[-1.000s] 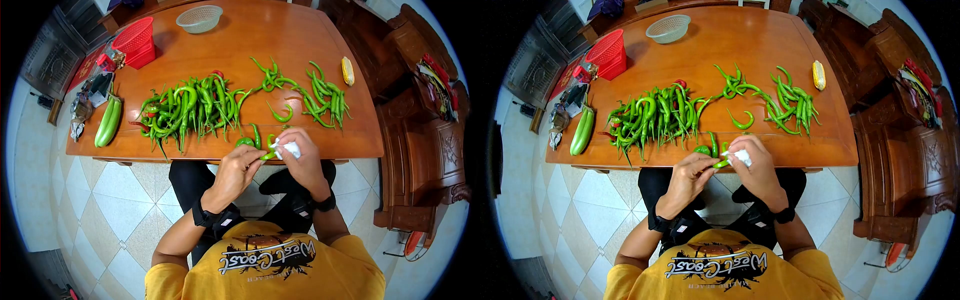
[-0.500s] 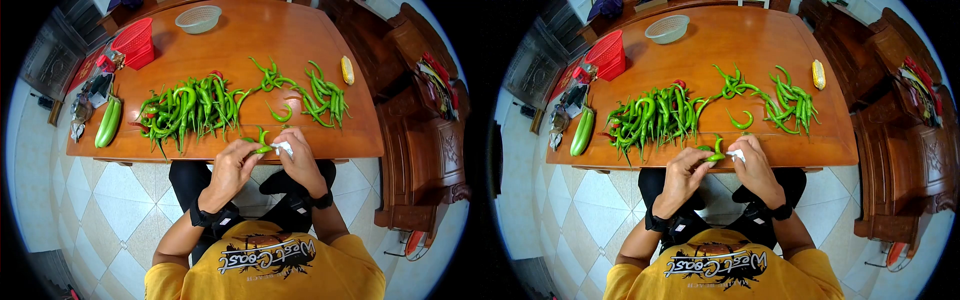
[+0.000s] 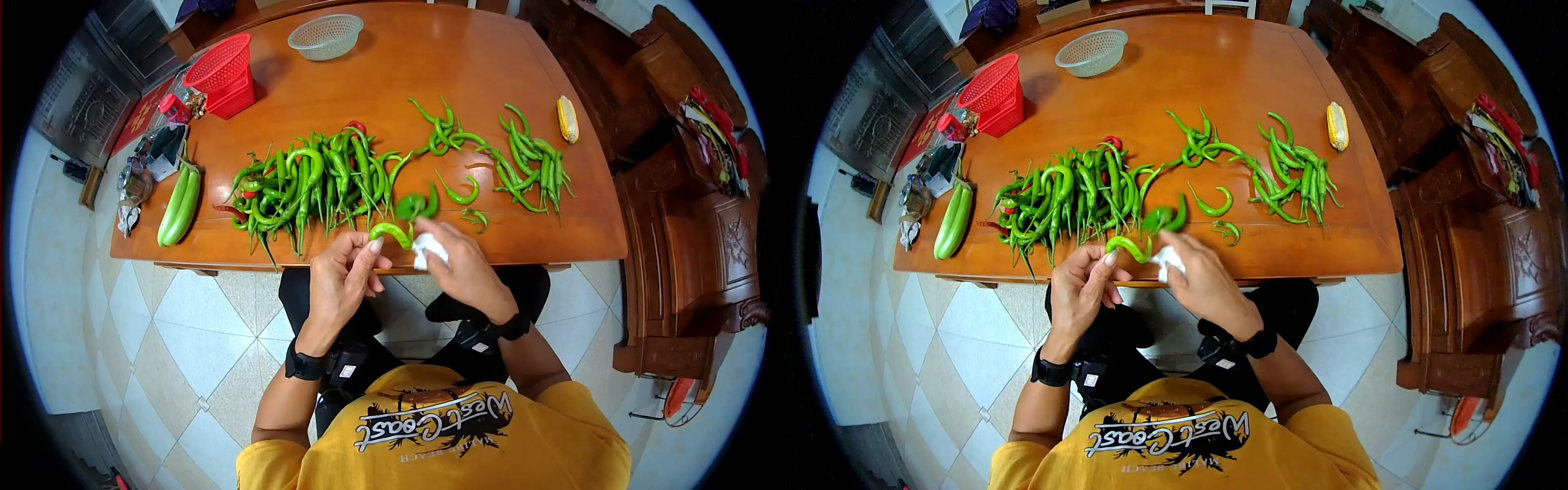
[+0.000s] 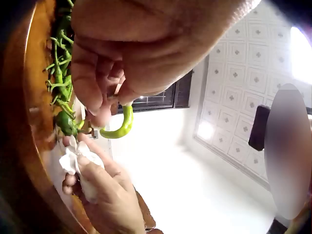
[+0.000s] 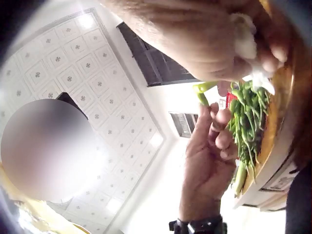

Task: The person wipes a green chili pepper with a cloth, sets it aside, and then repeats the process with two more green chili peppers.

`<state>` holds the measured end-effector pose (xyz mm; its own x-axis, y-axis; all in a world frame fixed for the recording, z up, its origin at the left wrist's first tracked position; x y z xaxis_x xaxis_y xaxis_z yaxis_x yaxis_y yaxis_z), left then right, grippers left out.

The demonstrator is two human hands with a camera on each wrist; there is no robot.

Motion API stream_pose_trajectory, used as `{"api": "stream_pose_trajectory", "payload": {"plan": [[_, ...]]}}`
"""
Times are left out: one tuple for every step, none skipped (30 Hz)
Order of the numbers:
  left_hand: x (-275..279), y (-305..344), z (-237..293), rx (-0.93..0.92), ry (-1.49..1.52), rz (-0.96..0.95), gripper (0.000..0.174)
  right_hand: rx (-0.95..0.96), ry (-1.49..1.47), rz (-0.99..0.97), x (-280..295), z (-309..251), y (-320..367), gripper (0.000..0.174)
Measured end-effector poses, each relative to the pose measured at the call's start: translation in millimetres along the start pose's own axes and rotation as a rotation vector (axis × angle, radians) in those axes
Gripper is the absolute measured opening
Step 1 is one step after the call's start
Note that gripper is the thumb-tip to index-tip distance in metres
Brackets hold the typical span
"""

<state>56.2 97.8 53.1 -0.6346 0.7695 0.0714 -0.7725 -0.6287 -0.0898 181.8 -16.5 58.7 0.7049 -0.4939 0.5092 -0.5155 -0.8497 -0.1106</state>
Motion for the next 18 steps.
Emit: {"api": "stream_pose_trajectory", "payload": {"plan": [[0.7, 0.8, -2.4, 0.026, 0.026, -0.007, 0.027, 0.040, 0.063, 0.103, 6.2, 8.3, -1.0, 0.046], [-0.1, 0.9, -7.2, 0.044, 0.035, -0.033, 0.029, 0.069, 0.120, 0.170, 12.9, 5.7, -0.7, 0.045], [-2.7, 1.1, -12.4, 0.084, 0.058, -0.058, 0.030, 0.100, 0.178, 0.235, 19.2, 2.3, 0.3, 0.043], [-5.6, 1.2, -17.2, 0.123, 0.080, -0.083, 0.030, 0.062, 0.152, 0.226, 22.2, 4.1, 0.0, 0.041], [-8.5, 1.9, -22.7, 0.164, 0.103, -0.108, 0.031, 0.022, 0.125, 0.217, 25.4, 4.6, 0.8, 0.039], [-12.5, 2.3, -29.7, 0.182, 0.111, -0.147, 0.031, -0.019, 0.098, 0.208, 27.0, 6.9, 1.6, 0.037], [-18.1, 2.3, -38.5, 0.205, 0.128, -0.179, 0.030, -0.064, 0.069, 0.200, 27.4, 11.7, 2.1, 0.034], [-23.8, 2.8, -43.5, 0.226, 0.143, -0.197, 0.030, -0.111, 0.040, 0.193, 28.2, 16.4, 2.8, 0.031], [-30.0, 3.1, -47.5, 0.245, 0.158, -0.216, 0.030, -0.157, 0.011, 0.187, 28.9, 20.8, 3.5, 0.029], [-35.7, 3.4, -52.4, 0.270, 0.160, -0.237, 0.030, -0.111, 0.014, 0.177, 27.7, 17.2, 4.4, 0.028], [-41.2, 3.9, -57.2, 0.295, 0.161, -0.257, 0.030, -0.064, 0.016, 0.166, 24.9, 13.6, 5.5, 0.027], [-46.3, 4.7, -61.6, 0.321, 0.162, -0.278, 0.030, -0.018, 0.018, 0.155, 21.5, 9.1, 6.7, 0.026], [-49.4, 4.5, -64.8, 0.332, 0.158, -0.276, 0.029, 0.011, -0.030, 0.146, 17.0, 3.0, 6.6, 0.023], [-52.3, 4.0, -67.7, 0.343, 0.154, -0.274, 0.028, 0.063, -0.022, 0.144, 11.8, -3.8, 7.2, 0.022], [-54.0, 3.6, -69.9, 0.354, 0.149, -0.273, 0.027, 0.115, -0.014, 0.142, 8.8, -8.6, 8.4, 0.022], [-54.2, 2.8, -71.0, 0.360, 0.146, -0.271, 0.027, 0.114, 0.025, 0.149, 8.4, -5.6, 8.2, 0.021], [-53.8, 2.7, -71.4, 0.367, 0.155, -0.267, 0.026, 0.114, 0.064, 0.156, 7.5, -1.5, 7.3, 0.021], [-53.0, 2.9, -71.9, 0.373, 0.164, -0.262, 0.026, 0.113, 0.103, 0.162, 7.3, 0.6, 6.6, 0.020]]}}
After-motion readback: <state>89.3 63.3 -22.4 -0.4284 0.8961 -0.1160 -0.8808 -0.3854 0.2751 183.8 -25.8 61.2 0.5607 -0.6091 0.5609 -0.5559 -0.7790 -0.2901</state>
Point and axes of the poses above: each hand's wrist, its own y-axis away from the middle knuckle, its own x-axis out of the back of the hand, z = x × y, the point moved 9 cm from there along -y, towards the middle knuckle, and after that the axes turned 9 degrees about -x, right-handed, at the moved point
